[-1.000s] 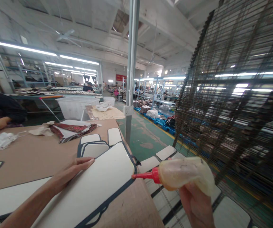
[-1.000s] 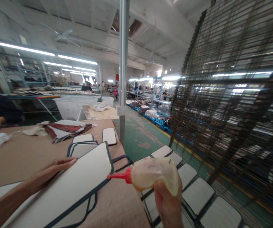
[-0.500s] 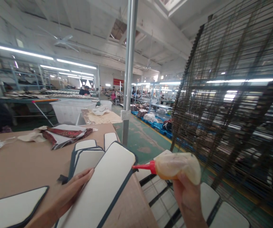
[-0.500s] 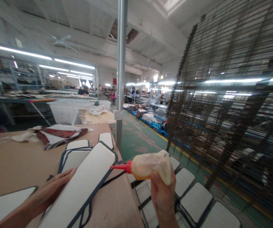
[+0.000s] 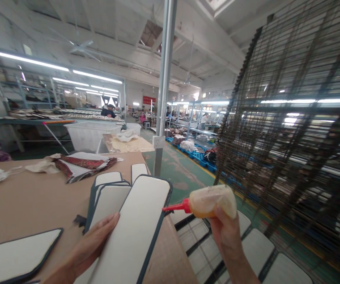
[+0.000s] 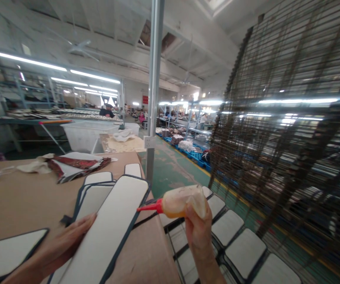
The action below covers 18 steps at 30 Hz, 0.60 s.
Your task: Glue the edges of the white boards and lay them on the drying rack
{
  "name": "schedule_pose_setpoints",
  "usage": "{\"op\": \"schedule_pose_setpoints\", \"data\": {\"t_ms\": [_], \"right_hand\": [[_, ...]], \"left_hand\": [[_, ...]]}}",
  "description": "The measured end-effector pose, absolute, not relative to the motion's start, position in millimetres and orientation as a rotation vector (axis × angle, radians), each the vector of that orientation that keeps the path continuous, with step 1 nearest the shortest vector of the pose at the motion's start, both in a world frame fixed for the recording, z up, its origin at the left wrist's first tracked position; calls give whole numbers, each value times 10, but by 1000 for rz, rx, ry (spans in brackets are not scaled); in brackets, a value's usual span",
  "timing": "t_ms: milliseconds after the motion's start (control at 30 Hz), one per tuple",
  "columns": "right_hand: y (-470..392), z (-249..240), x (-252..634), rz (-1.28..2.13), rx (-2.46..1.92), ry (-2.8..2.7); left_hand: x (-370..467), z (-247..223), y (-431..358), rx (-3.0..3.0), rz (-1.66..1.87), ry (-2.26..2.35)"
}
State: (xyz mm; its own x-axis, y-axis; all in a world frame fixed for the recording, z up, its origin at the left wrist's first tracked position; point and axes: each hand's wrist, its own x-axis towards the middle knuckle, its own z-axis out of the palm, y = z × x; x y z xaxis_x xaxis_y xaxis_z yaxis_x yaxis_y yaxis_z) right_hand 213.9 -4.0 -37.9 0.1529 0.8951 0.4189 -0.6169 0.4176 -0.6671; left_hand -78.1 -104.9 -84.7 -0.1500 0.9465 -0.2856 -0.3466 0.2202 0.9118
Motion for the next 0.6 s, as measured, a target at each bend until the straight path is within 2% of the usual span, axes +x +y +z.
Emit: {"op": "schedule_pose_setpoints", "data": {"t_ms": [600], "right_hand": [[-48,-455,2019,1206,-405,-965]], "left_hand": [[-741,-764,-1076,602,1314,1157]]}}
